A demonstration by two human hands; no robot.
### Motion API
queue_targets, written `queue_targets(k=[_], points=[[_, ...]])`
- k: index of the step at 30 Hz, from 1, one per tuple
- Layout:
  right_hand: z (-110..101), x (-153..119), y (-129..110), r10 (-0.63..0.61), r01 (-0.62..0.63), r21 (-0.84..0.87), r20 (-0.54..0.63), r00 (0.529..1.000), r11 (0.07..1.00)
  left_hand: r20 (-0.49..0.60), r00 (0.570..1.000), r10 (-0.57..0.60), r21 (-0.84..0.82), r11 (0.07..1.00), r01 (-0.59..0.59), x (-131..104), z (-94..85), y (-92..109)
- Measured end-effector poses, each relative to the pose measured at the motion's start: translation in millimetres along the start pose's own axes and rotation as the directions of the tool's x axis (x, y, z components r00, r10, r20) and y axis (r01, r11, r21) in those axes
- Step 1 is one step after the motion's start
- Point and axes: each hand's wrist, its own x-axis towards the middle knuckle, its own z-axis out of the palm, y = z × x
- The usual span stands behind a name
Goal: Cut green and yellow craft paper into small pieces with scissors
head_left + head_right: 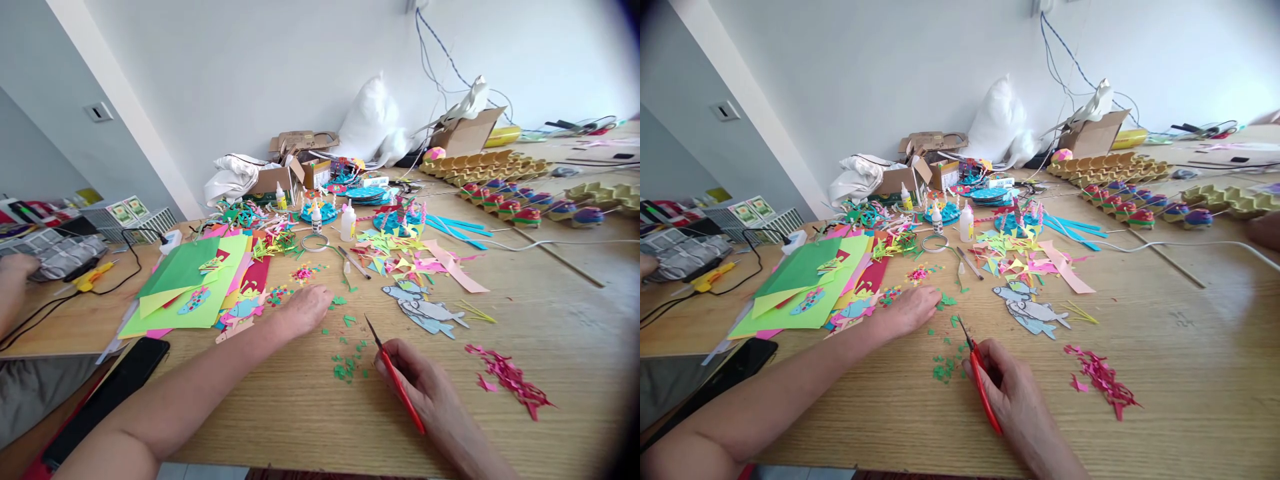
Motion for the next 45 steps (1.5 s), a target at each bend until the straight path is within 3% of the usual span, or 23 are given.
queue_targets(k=[14, 20, 25, 31, 33, 34, 37, 38, 39, 41, 45], points=[[0, 1, 0, 0.002, -0.002, -0.006, 0.000, 1.000, 1.000, 0.014, 0.999, 0.049, -0.038, 0.998, -0.048, 1, -5.9, -4], [-3, 6, -9, 0.027, -0.034, 0.120, 0.062, 0.998, 0.992, 0.038, 0.998, 0.045, -0.101, 0.994, -0.041, 7, 0.4, -5], [-9, 27, -20, 0.052, -0.077, 0.251, 0.107, 0.993, 0.965, 0.001, 1.000, -0.004, -0.225, 0.974, 0.004, 6, 2.0, -3], [-15, 58, -25, 0.018, -0.030, 0.324, 0.038, 0.999, 0.946, -0.032, 0.995, -0.098, -0.486, 0.871, 0.070, -3, -13.9, -8], [-15, 66, -27, -0.009, 0.005, 0.307, 0.014, 1.000, 0.952, -0.007, 0.993, -0.117, -0.631, 0.771, 0.087, -10, -19.3, -7], [-14, 69, -28, -0.024, 0.022, 0.286, 0.003, 1.000, 0.958, 0.024, 0.991, -0.131, -0.745, 0.659, 0.105, -13, -21.3, -6], [-10, 74, -33, -0.078, 0.081, 0.215, -0.022, 0.997, 0.973, 0.176, 0.976, -0.126, -0.978, 0.090, 0.188, -23, -24.9, 0], [-8, 75, -35, -0.093, 0.096, 0.204, -0.022, 0.995, 0.974, 0.220, 0.970, -0.105, -0.974, -0.077, 0.213, -25, -25.5, 2], [-6, 76, -36, -0.108, 0.110, 0.198, -0.023, 0.994, 0.974, 0.248, 0.965, -0.086, -0.957, -0.177, 0.230, -27, -25.9, 3], [-3, 77, -36, -0.132, 0.135, 0.209, -0.028, 0.991, 0.969, 0.276, 0.959, -0.062, -0.927, -0.281, 0.248, -28, -26.2, 6], [0, 77, -34, -0.156, 0.157, 0.274, -0.026, 0.987, 0.949, 0.291, 0.956, -0.044, -0.909, -0.324, 0.262, -28, -26.2, 8]])
